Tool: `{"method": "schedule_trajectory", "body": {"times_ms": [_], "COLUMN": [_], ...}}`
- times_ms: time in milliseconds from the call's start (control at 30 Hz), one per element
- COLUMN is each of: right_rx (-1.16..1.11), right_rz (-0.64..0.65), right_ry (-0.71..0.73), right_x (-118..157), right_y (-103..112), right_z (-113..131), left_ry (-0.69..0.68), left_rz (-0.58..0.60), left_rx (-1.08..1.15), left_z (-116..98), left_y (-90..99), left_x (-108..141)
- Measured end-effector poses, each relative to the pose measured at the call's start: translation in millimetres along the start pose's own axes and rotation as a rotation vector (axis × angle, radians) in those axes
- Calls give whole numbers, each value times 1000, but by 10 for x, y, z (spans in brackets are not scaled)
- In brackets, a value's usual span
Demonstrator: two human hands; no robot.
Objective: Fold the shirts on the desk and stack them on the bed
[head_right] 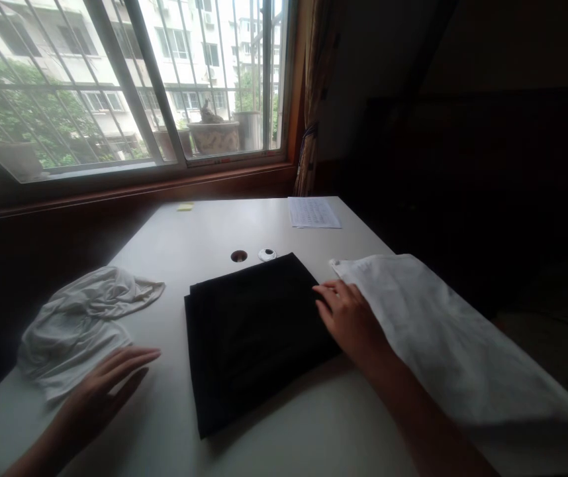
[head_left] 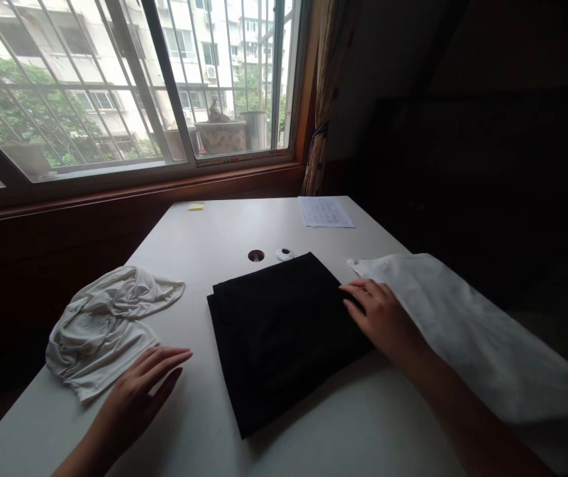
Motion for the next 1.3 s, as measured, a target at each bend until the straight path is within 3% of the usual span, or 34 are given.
{"method": "schedule_trajectory", "body": {"times_ms": [133, 200, 267, 400, 567, 733, 1067, 1167, 1300], "right_rx": [-246, -260, -230, -188, -186, -205, -378, -357, -260], "right_rz": [209, 308, 346, 335, 298, 194, -134, -62, 177], "right_ry": [359, 445, 488, 477, 483, 511, 592, 636, 686], "right_x": [346, 528, 642, 685, 725, 753, 719, 766, 876], "right_y": [-259, -452, -600, -698, -624, -543, 52, -58, -441], "right_z": [1110, 1489, 1694, 1735, 1711, 1764, 1757, 1839, 1933], "left_ry": [160, 250, 362, 551, 580, 567, 581, 569, 446], "left_rz": [-84, -118, -120, -20, 93, 131, -78, -56, -54], "left_rx": [48, 116, 255, 519, 546, 528, 754, 720, 420], "left_z": [220, 406, 633, 928, 872, 808, 833, 860, 855], "left_y": [36, -3, -115, -453, -612, -620, -407, -420, -410], "left_x": [-572, -895, -1178, -1520, -1641, -1659, -1559, -1501, -1471]}}
Point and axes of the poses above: each hand's wrist, its own x-axis away from the middle knuckle, its own y-axis out of the back of the hand, z = x × y, the point moved 10 cm from there along -x, towards the middle knuckle, and after that the axes turned 1 degree about z, right-handed, at the moved point
